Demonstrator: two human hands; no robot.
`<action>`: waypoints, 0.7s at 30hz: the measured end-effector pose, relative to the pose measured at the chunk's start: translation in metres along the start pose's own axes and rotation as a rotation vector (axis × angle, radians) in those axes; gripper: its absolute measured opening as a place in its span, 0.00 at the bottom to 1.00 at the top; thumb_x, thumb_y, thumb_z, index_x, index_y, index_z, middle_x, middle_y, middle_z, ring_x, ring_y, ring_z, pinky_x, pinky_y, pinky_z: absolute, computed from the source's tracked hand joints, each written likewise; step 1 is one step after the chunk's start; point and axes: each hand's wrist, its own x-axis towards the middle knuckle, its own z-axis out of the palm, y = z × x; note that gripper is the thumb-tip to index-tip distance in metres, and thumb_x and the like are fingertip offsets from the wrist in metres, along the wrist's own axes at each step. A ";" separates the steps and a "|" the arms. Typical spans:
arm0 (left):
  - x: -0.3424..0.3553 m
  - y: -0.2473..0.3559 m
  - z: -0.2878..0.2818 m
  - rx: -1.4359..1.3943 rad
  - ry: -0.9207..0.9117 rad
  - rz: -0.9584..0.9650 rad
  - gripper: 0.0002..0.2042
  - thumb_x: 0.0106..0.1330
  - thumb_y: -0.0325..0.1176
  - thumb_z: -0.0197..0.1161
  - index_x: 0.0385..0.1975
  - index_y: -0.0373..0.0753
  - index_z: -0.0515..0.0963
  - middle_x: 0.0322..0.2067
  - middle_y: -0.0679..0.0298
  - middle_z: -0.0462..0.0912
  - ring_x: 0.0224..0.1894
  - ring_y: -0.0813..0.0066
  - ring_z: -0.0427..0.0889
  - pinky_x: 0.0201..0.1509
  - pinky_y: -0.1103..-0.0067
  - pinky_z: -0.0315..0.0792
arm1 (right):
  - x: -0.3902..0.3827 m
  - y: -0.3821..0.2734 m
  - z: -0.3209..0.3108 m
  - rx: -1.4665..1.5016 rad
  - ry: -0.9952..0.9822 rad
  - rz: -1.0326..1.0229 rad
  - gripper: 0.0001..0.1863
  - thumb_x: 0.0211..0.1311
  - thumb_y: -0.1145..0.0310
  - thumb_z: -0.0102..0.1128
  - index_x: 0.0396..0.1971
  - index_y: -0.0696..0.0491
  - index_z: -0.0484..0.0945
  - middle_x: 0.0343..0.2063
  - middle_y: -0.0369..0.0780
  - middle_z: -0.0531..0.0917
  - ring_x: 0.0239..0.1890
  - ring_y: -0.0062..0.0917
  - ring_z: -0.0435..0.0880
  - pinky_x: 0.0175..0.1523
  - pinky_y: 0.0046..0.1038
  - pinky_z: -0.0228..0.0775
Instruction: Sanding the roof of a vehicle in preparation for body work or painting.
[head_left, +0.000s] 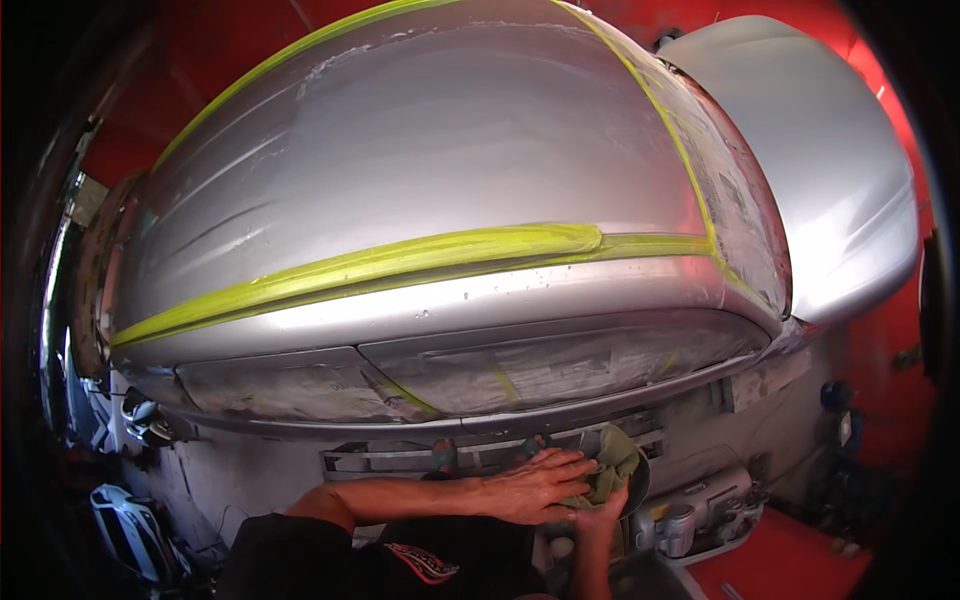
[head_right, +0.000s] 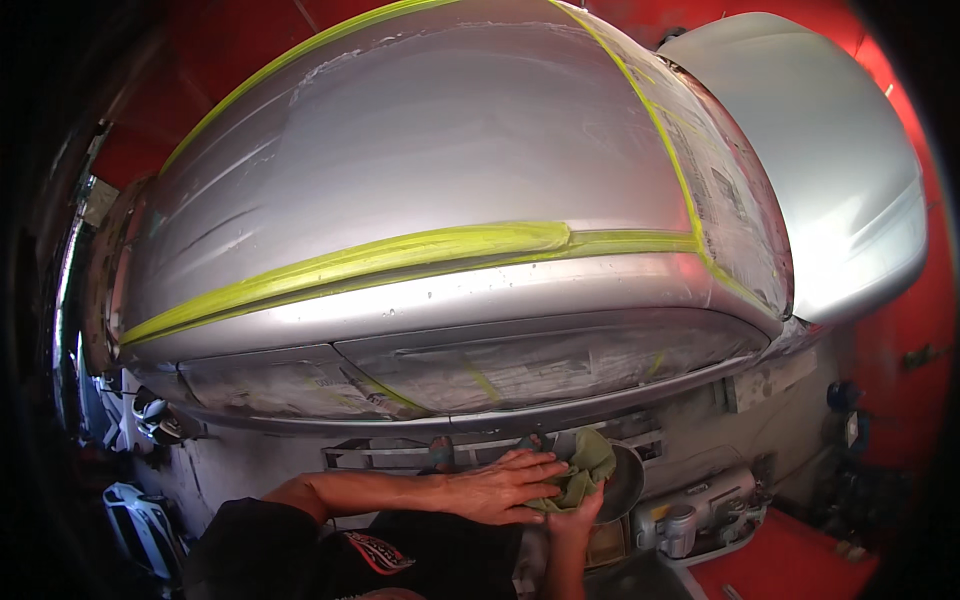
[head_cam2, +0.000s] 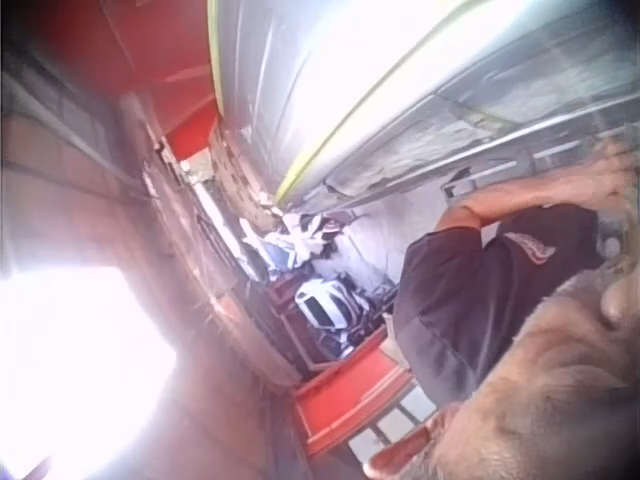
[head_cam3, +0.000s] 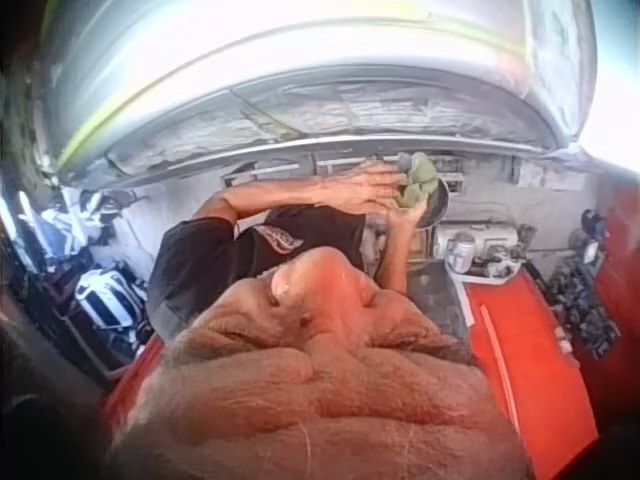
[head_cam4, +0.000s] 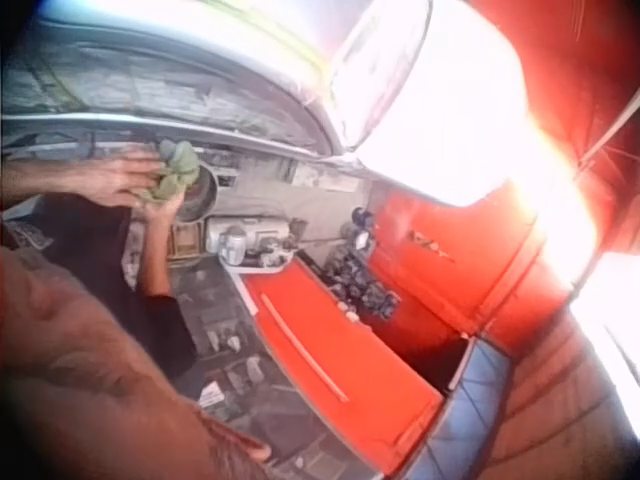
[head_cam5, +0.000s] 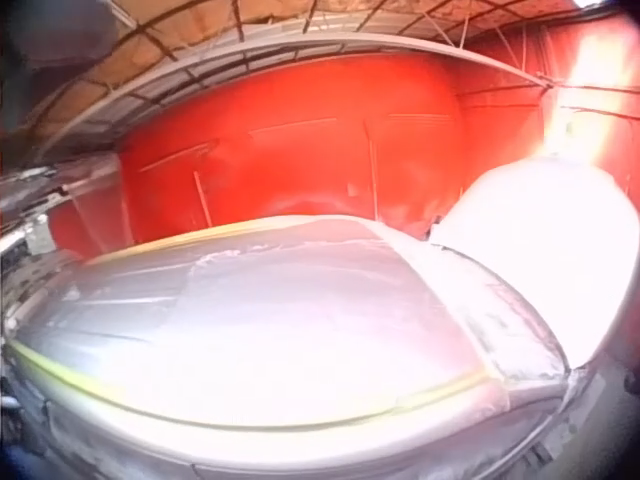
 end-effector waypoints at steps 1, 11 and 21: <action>0.007 -0.002 0.002 -0.014 0.060 0.043 0.20 0.73 0.44 0.63 0.55 0.34 0.80 0.71 0.49 0.66 0.75 0.52 0.64 0.77 0.60 0.59 | 0.007 -0.010 -0.027 0.078 0.191 0.021 0.29 0.77 0.45 0.44 0.65 0.49 0.72 0.59 0.40 0.80 0.59 0.38 0.81 0.61 0.44 0.77; -0.073 -0.103 -0.231 0.687 1.048 -0.473 0.19 0.80 0.46 0.52 0.54 0.36 0.81 0.61 0.51 0.80 0.65 0.53 0.76 0.69 0.65 0.66 | 0.086 -0.049 -0.287 -0.067 0.423 0.138 0.31 0.78 0.43 0.36 0.64 0.48 0.75 0.48 0.43 0.86 0.31 0.39 0.86 0.32 0.37 0.81; -0.085 -0.188 -0.247 0.893 0.796 -0.588 0.36 0.81 0.58 0.29 0.65 0.33 0.74 0.65 0.49 0.76 0.67 0.53 0.74 0.70 0.61 0.67 | 0.138 -0.019 -0.449 -1.104 1.129 -0.164 0.32 0.71 0.47 0.54 0.45 0.68 0.81 0.43 0.63 0.84 0.52 0.58 0.83 0.55 0.47 0.72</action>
